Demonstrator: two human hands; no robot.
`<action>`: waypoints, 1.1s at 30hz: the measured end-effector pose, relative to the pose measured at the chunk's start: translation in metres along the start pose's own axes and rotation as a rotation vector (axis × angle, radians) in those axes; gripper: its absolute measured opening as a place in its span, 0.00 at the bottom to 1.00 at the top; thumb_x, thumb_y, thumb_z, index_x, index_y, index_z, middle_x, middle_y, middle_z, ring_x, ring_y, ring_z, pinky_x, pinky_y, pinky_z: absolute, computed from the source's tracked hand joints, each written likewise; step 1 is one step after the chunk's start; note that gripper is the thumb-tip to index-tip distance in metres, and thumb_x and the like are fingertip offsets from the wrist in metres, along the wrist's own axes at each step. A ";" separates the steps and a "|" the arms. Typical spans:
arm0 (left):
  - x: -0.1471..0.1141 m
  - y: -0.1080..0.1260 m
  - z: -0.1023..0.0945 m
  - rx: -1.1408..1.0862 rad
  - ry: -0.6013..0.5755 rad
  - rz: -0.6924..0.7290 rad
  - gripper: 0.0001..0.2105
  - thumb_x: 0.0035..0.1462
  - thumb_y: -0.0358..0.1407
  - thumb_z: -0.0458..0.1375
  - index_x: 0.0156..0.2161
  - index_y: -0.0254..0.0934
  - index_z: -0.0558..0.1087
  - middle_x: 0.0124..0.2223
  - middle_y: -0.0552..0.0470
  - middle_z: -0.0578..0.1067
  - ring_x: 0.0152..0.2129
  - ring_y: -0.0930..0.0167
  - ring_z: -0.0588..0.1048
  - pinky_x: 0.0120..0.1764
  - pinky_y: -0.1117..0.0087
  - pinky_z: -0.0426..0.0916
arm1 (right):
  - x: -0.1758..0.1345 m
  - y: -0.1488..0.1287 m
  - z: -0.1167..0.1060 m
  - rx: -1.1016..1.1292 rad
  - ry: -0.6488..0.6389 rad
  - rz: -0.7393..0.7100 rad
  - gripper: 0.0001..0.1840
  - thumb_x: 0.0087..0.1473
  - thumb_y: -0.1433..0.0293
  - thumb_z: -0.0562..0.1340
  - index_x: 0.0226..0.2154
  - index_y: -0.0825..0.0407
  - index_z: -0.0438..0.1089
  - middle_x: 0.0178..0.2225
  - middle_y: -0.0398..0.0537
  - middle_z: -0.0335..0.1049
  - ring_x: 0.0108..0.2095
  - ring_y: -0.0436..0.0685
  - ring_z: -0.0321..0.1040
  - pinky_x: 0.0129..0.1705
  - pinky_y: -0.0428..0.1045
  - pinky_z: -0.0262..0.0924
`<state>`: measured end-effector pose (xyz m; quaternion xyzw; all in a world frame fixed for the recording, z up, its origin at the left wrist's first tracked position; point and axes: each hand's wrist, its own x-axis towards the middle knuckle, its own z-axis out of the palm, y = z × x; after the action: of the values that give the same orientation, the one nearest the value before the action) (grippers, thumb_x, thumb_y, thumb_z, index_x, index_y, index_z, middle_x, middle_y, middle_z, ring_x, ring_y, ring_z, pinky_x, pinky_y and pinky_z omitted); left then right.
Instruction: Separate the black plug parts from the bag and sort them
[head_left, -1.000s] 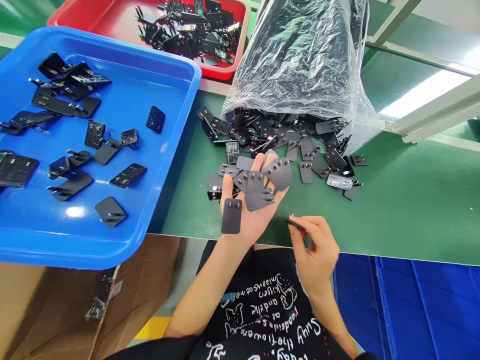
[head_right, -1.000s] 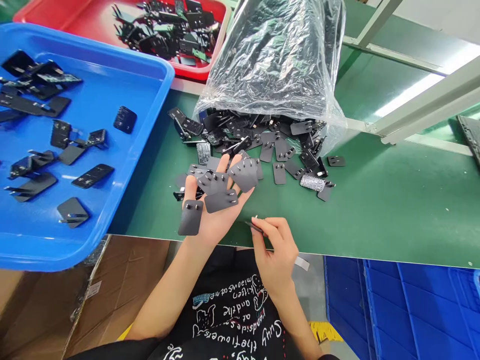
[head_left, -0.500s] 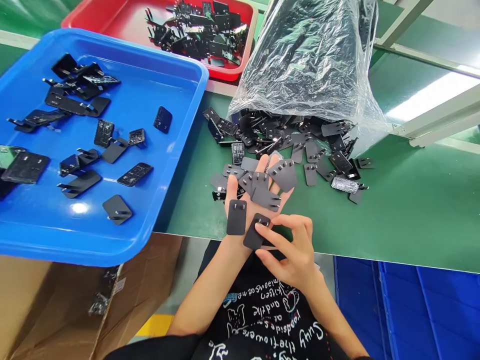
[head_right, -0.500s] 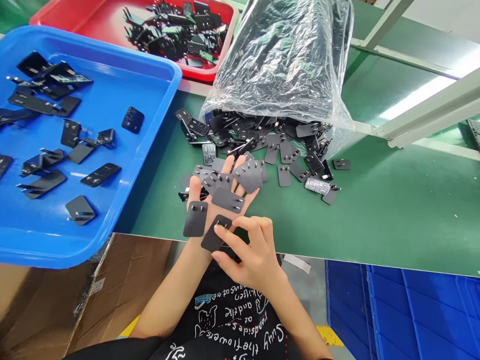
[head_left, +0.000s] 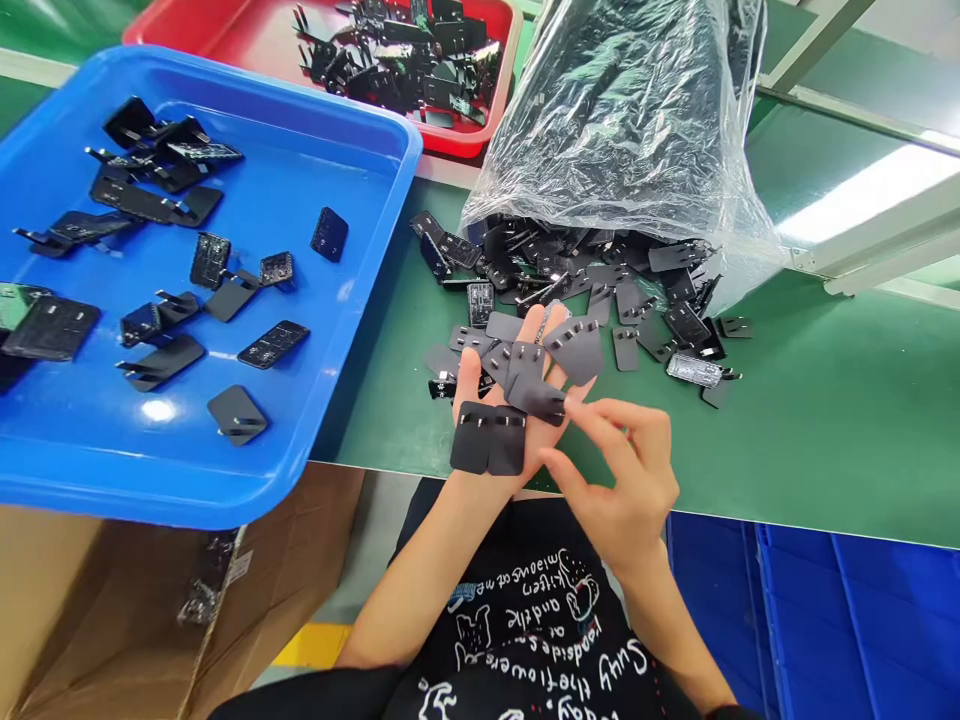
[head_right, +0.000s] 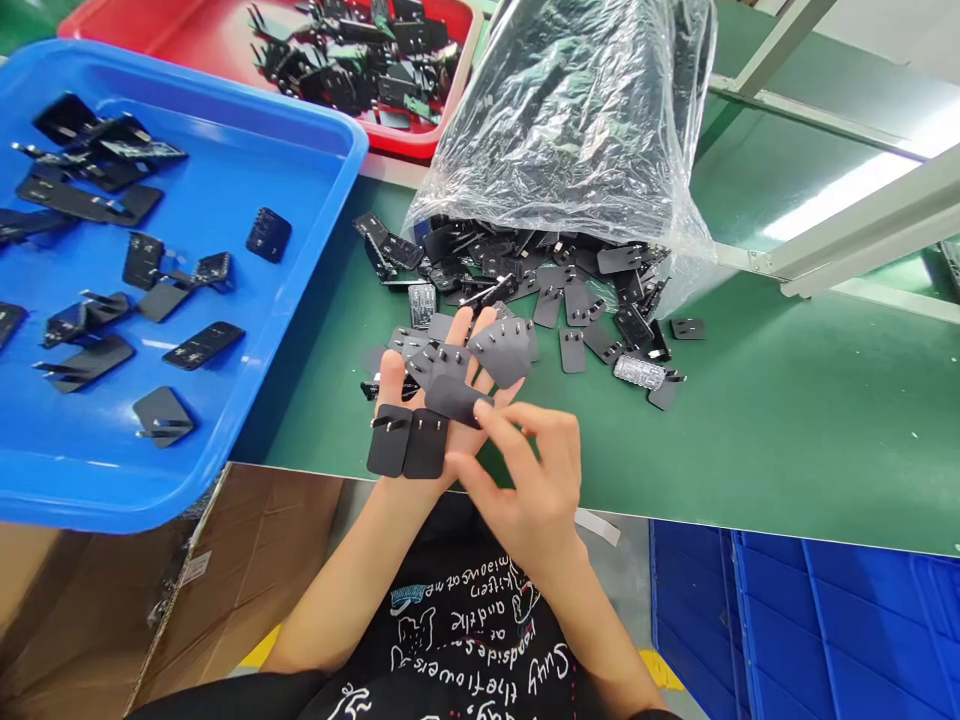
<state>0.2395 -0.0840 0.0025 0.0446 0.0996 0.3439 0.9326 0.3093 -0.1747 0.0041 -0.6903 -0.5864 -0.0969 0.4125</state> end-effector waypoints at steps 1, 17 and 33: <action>0.000 0.000 -0.001 0.016 0.003 -0.005 0.30 0.63 0.54 0.31 0.64 0.47 0.55 0.67 0.59 0.55 0.65 0.66 0.50 0.64 0.57 0.51 | 0.002 0.002 0.001 -0.028 -0.003 0.026 0.15 0.54 0.69 0.65 0.45 0.50 0.70 0.35 0.50 0.67 0.37 0.57 0.64 0.37 0.52 0.64; 0.002 -0.002 -0.001 0.013 0.030 -0.019 0.30 0.64 0.52 0.33 0.65 0.40 0.54 0.67 0.54 0.57 0.63 0.64 0.57 0.61 0.61 0.57 | 0.023 0.013 -0.016 0.169 -0.276 0.031 0.13 0.57 0.80 0.55 0.34 0.51 0.73 0.28 0.45 0.68 0.29 0.51 0.66 0.31 0.46 0.63; 0.002 -0.003 -0.003 0.011 0.019 -0.021 0.29 0.64 0.51 0.35 0.62 0.40 0.60 0.66 0.54 0.59 0.65 0.65 0.52 0.62 0.61 0.56 | 0.035 -0.002 -0.023 0.254 -0.406 0.384 0.09 0.57 0.72 0.58 0.42 0.50 0.69 0.26 0.40 0.69 0.25 0.50 0.64 0.27 0.46 0.61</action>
<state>0.2422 -0.0851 -0.0015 0.0452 0.1107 0.3340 0.9350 0.3262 -0.1653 0.0414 -0.7366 -0.5233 0.1968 0.3807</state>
